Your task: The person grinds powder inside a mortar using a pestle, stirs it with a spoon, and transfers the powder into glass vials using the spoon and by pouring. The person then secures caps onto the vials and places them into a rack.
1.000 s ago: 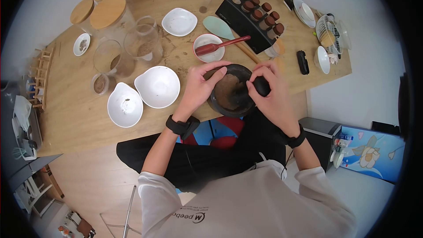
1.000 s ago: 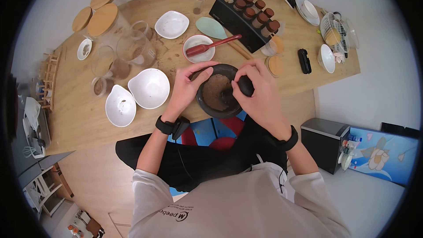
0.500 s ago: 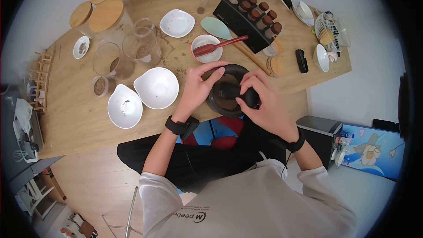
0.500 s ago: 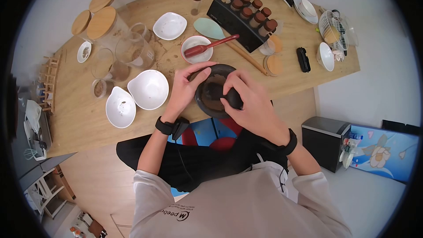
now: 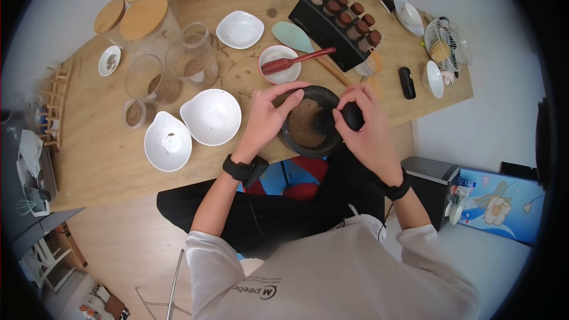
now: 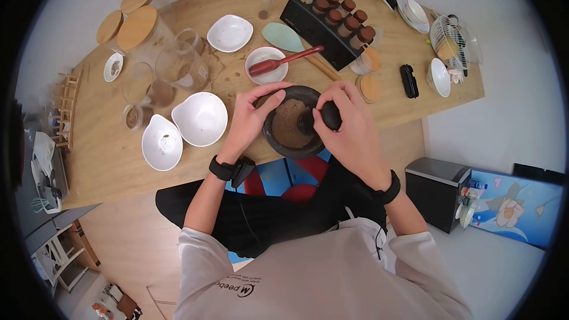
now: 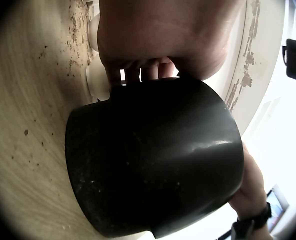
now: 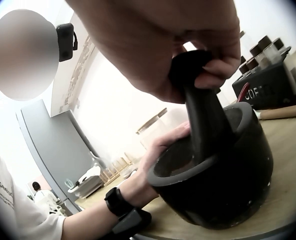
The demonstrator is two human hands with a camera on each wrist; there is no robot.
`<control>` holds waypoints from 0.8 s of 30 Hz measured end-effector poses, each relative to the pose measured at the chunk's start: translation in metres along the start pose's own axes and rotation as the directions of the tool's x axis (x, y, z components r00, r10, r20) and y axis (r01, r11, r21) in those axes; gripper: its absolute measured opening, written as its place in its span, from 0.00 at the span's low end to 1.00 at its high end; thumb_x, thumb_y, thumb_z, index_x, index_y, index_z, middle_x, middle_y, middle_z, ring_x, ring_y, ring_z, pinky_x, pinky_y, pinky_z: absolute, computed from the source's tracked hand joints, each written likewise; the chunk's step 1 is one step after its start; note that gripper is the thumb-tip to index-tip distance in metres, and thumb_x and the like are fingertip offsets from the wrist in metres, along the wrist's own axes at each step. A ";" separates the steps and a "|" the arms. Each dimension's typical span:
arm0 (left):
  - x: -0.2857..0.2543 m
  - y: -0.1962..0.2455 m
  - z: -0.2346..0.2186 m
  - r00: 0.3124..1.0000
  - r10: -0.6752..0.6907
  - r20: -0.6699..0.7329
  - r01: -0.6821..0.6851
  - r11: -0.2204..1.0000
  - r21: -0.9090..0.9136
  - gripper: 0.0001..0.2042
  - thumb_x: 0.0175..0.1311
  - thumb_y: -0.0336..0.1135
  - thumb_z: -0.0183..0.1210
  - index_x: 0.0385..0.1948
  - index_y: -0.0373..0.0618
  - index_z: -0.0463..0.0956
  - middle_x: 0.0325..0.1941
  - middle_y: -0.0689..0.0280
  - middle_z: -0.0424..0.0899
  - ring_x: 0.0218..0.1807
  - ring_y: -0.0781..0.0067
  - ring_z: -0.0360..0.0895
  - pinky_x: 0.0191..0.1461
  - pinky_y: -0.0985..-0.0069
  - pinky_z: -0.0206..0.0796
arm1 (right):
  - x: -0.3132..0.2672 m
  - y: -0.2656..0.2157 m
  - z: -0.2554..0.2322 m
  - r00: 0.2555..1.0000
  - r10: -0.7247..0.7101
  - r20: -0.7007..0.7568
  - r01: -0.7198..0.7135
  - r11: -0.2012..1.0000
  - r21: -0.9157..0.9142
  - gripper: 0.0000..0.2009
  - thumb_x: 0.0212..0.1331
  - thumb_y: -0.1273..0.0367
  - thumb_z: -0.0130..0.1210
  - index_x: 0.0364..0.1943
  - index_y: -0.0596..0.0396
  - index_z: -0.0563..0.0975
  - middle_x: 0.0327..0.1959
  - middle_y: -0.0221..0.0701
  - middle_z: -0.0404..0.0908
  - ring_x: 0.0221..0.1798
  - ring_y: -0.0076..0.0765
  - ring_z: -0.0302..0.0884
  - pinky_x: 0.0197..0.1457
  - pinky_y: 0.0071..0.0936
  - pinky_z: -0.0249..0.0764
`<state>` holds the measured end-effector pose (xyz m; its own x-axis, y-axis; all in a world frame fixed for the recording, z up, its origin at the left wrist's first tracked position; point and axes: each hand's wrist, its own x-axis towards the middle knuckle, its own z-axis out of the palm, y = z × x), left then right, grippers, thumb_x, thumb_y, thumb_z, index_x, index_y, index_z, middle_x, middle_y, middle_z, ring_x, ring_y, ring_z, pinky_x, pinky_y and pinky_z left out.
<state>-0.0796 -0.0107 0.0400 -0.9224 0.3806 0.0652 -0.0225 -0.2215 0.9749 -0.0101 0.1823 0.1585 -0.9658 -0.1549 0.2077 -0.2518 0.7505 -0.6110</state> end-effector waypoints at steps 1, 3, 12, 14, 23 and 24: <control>0.000 0.001 0.000 1.000 0.006 0.002 -0.006 1.000 0.013 0.12 0.77 0.30 0.62 0.55 0.35 0.87 0.50 0.64 0.93 0.53 0.78 0.86 0.62 0.76 0.77 | 0.004 -0.009 0.003 0.999 0.038 -0.004 -0.038 0.999 -0.028 0.11 0.58 0.77 0.67 0.41 0.55 0.76 0.47 0.39 0.77 0.48 0.54 0.80 0.50 0.40 0.77; -0.001 0.004 -0.001 1.000 0.003 0.014 -0.004 1.000 0.028 0.12 0.77 0.30 0.62 0.55 0.35 0.87 0.50 0.64 0.93 0.53 0.78 0.86 0.62 0.76 0.77 | 0.005 -0.025 0.008 0.999 0.043 0.024 -0.044 0.998 0.039 0.11 0.58 0.77 0.68 0.40 0.54 0.76 0.47 0.39 0.77 0.49 0.53 0.81 0.50 0.39 0.78; -0.001 0.002 -0.001 1.000 -0.003 0.005 0.003 1.000 0.021 0.12 0.77 0.29 0.62 0.55 0.35 0.87 0.50 0.63 0.93 0.53 0.77 0.86 0.61 0.75 0.77 | 0.000 -0.026 0.009 0.998 0.043 0.036 -0.043 0.999 -0.002 0.14 0.55 0.77 0.70 0.42 0.54 0.76 0.48 0.39 0.77 0.49 0.52 0.81 0.51 0.40 0.78; -0.001 0.009 0.000 1.000 -0.031 0.007 0.030 0.999 0.018 0.12 0.77 0.29 0.62 0.54 0.35 0.87 0.51 0.63 0.93 0.53 0.77 0.86 0.62 0.75 0.77 | -0.003 -0.019 0.003 0.997 0.004 0.077 -0.010 0.997 0.077 0.14 0.55 0.77 0.70 0.42 0.55 0.76 0.47 0.39 0.76 0.50 0.52 0.80 0.51 0.40 0.78; -0.001 0.006 0.000 1.000 -0.026 -0.004 0.026 1.000 0.009 0.12 0.76 0.29 0.62 0.54 0.35 0.87 0.50 0.63 0.93 0.53 0.77 0.87 0.62 0.75 0.76 | 0.002 -0.019 0.006 0.999 0.041 0.036 -0.043 0.996 0.081 0.11 0.58 0.77 0.68 0.40 0.55 0.76 0.45 0.39 0.76 0.48 0.54 0.80 0.50 0.40 0.77; -0.001 0.005 0.000 1.000 -0.027 -0.003 0.027 1.000 0.006 0.12 0.76 0.29 0.62 0.54 0.35 0.87 0.50 0.63 0.93 0.53 0.77 0.87 0.62 0.75 0.76 | 0.000 -0.017 0.003 0.998 0.043 0.037 -0.045 0.996 0.079 0.11 0.58 0.77 0.68 0.40 0.55 0.76 0.45 0.39 0.76 0.48 0.54 0.80 0.50 0.40 0.77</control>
<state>-0.0785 -0.0121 0.0450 -0.9225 0.3842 0.0381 -0.0451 -0.2053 0.9777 -0.0058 0.1673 0.1669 -0.9773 -0.1467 0.1529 -0.2118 0.7034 -0.6785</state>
